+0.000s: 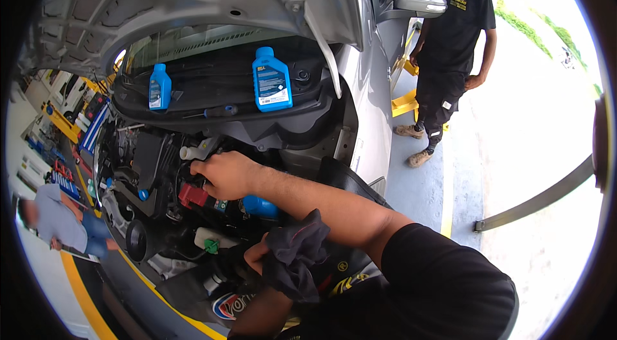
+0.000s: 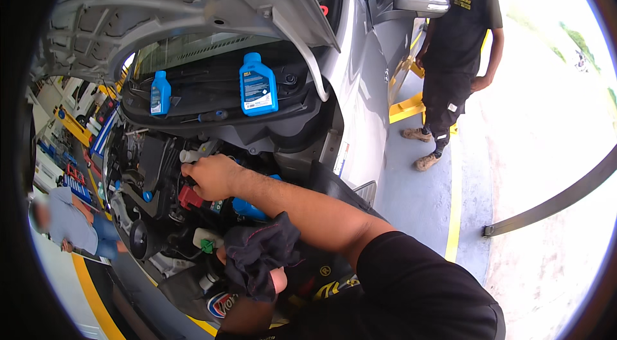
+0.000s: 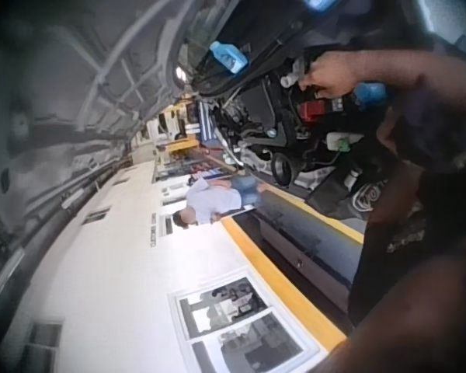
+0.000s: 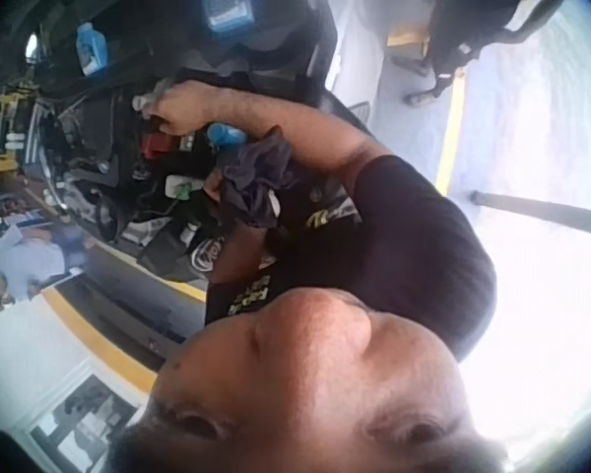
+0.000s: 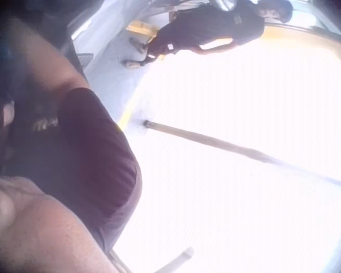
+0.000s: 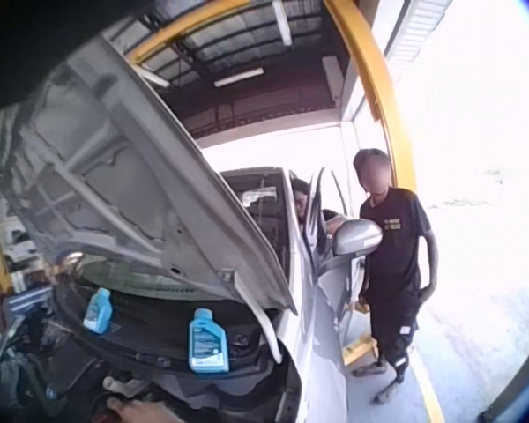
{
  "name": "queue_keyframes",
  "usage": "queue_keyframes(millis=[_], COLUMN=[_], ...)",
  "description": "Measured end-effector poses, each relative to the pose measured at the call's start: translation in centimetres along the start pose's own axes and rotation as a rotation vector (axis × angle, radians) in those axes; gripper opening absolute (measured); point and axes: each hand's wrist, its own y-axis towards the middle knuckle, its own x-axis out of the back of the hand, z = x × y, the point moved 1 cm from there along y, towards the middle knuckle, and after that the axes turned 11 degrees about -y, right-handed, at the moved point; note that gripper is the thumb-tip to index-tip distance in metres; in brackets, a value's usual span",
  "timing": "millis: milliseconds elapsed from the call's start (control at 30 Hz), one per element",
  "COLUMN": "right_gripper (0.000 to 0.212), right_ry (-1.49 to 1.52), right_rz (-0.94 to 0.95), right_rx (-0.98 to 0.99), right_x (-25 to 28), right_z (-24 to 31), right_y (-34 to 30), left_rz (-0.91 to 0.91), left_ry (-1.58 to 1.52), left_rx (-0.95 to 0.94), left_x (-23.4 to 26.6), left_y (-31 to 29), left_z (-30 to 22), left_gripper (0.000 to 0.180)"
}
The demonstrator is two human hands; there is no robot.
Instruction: The person opens the hood of a car and refills the coolant reservoir using a funnel and a bottle of coolant. The person then closes the reservoir cap and wipes the area with a cloth.
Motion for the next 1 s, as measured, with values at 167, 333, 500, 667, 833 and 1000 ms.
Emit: queue_keyframes(millis=[167, 333, 500, 667, 833, 1000], right_gripper=[0.042, 0.038, 0.038, 0.042, 0.042, 0.043], right_ry=[0.046, 0.119, 0.033, 0.009, 0.023, 0.043], right_rz=[0.012, -0.008, -0.060, 0.000, 0.007, 0.001], right_rx=[0.021, -0.006, 0.017, 0.029, -0.023, -0.035], right_x=[-1.3, -1.1, -1.2, -0.9, 0.3, 0.2], right_z=[1.1, 1.0, 0.4, 0.4, 0.2, 0.0], right_y=[1.3, 1.3, 0.8, 1.0, 0.2, 0.1], left_rz=[0.050, 0.292, 0.267, -0.137, 0.014, -0.067], left_ry=[-0.343, -0.151, -0.245, -0.144, 0.062, -0.119], left_rx=[0.108, -0.115, -0.057, -0.011, -0.317, 0.020], left_x=[-1.8, -2.5, -3.2, -3.7, -3.9, -2.4], left_y=[0.8, 3.6, 3.8, 2.4, 5.1, 2.5], left_z=[-2.1, -2.7, -2.3, -1.9, -1.5, -2.3], left_gripper=[0.077, 0.093, 0.086, 0.069, 0.045, 0.056])
